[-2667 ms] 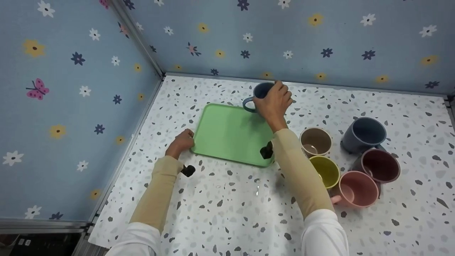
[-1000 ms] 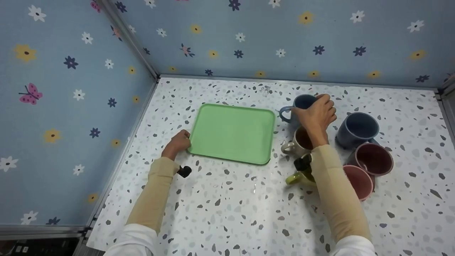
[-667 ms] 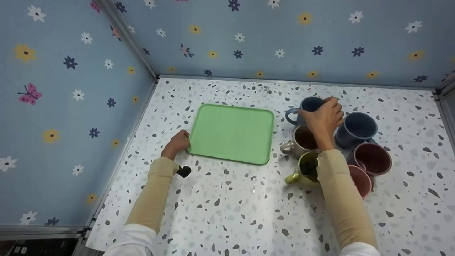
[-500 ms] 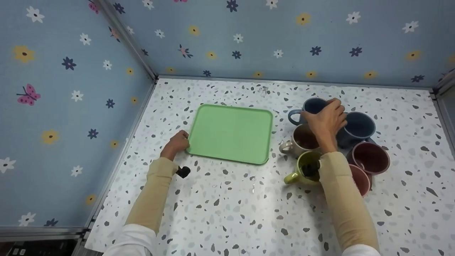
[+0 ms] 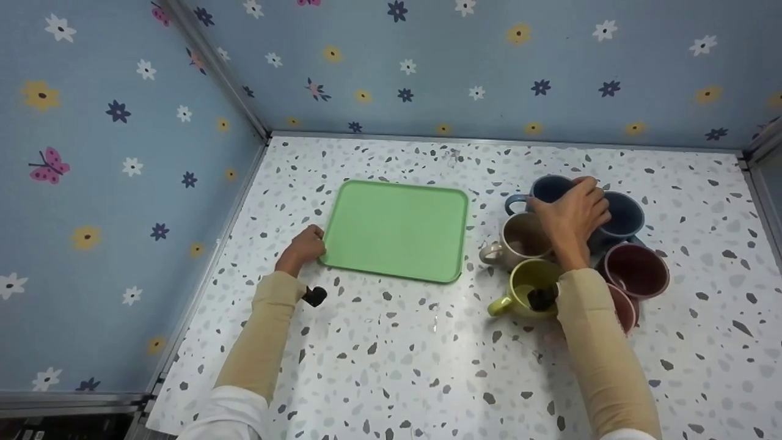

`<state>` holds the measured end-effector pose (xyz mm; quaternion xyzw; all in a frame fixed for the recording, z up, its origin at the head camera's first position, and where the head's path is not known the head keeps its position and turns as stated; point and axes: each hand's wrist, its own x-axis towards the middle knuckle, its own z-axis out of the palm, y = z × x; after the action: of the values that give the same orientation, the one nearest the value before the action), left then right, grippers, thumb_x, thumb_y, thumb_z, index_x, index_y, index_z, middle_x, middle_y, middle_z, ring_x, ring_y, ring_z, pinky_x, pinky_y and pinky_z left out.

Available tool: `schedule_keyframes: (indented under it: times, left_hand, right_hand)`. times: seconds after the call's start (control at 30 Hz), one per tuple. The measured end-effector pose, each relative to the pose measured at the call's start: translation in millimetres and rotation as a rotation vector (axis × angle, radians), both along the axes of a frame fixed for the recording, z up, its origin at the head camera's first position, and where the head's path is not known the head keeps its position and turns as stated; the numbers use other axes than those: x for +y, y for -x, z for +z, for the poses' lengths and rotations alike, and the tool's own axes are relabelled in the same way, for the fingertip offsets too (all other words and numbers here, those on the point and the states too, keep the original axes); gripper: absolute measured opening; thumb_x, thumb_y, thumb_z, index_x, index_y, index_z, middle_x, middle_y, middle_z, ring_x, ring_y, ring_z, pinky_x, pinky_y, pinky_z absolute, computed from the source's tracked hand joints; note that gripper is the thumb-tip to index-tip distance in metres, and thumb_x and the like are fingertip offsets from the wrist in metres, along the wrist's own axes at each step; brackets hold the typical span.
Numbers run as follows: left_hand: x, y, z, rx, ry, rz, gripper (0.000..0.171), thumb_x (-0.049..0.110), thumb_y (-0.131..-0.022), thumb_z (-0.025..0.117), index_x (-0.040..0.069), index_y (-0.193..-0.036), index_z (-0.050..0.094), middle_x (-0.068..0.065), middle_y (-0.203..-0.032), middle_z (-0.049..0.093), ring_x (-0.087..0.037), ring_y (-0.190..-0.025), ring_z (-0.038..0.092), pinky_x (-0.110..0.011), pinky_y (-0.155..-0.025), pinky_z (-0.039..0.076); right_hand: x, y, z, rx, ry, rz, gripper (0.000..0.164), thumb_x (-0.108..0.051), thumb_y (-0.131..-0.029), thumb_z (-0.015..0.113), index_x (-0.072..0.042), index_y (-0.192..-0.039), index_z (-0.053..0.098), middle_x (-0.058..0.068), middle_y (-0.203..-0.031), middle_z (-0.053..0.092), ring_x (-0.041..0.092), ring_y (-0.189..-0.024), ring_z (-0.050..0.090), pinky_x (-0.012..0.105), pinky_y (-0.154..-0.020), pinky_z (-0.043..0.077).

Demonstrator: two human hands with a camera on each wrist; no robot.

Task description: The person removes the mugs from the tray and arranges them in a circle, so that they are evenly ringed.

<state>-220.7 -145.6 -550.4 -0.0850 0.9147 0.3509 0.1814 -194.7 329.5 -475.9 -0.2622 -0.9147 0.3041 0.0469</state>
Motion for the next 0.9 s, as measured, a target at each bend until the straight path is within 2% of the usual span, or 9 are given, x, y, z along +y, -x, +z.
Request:
schedule_keyframes:
  times: [0.17, 0.37, 0.5, 0.67, 0.9]
  left_hand:
    - [0.4, -0.5, 0.5, -0.006, 0.007, -0.006, 0.011, 0.004, -0.083, 0.038, 0.008, -0.093, 0.042, -0.007, -0.086, 0.042, -0.022, -0.084, 0.043, -0.031, -0.074, 0.036]
    - [0.3, -0.1, 0.5, -0.015, -0.01, 0.003, 0.013, 0.004, -0.083, 0.039, 0.008, -0.094, 0.043, -0.007, -0.086, 0.042, -0.022, -0.083, 0.043, -0.031, -0.072, 0.035]
    - [0.3, 0.6, 0.1, -0.026, -0.005, 0.0, 0.015, 0.005, -0.085, 0.039, 0.006, -0.098, 0.045, -0.008, -0.089, 0.044, -0.022, -0.085, 0.044, -0.032, -0.075, 0.037]
    - [-0.8, 1.0, 0.0, -0.028, 0.001, 0.003, 0.014, 0.006, -0.086, 0.04, 0.006, -0.099, 0.045, -0.008, -0.09, 0.044, -0.022, -0.086, 0.044, -0.033, -0.076, 0.037]
    - [0.0, -0.5, 1.1, -0.019, 0.001, 0.001, 0.016, 0.005, -0.084, 0.04, 0.005, -0.099, 0.046, -0.008, -0.089, 0.044, -0.023, -0.086, 0.044, -0.033, -0.076, 0.037]
  right_hand:
    - [3.0, -3.3, -3.5, -0.011, -0.048, -0.024, 0.102, -0.06, -0.066, 0.077, 0.001, -0.134, 0.031, 0.028, -0.131, 0.037, 0.045, -0.12, 0.03, 0.056, -0.1, 0.018]
    - [5.2, -5.0, -5.7, -0.012, -0.051, -0.031, 0.103, -0.062, -0.065, 0.076, 0.001, -0.133, 0.031, 0.028, -0.131, 0.036, 0.046, -0.122, 0.026, 0.057, -0.102, 0.015]
    - [4.5, -4.6, -5.9, -0.012, -0.044, -0.023, 0.104, -0.063, -0.066, 0.076, 0.002, -0.133, 0.03, 0.028, -0.132, 0.035, 0.046, -0.123, 0.024, 0.058, -0.102, 0.014]
    - [4.3, -4.6, -5.0, -0.048, -0.05, 0.026, 0.108, -0.066, -0.068, 0.072, 0.005, -0.136, 0.025, 0.034, -0.134, 0.03, 0.05, -0.126, 0.02, 0.062, -0.102, 0.012]
    - [10.9, -10.6, -0.8, -0.148, -0.069, 0.113, 0.122, -0.077, -0.07, 0.06, 0.012, -0.138, 0.013, 0.043, -0.136, 0.019, 0.059, -0.125, 0.017, 0.069, -0.099, 0.011]
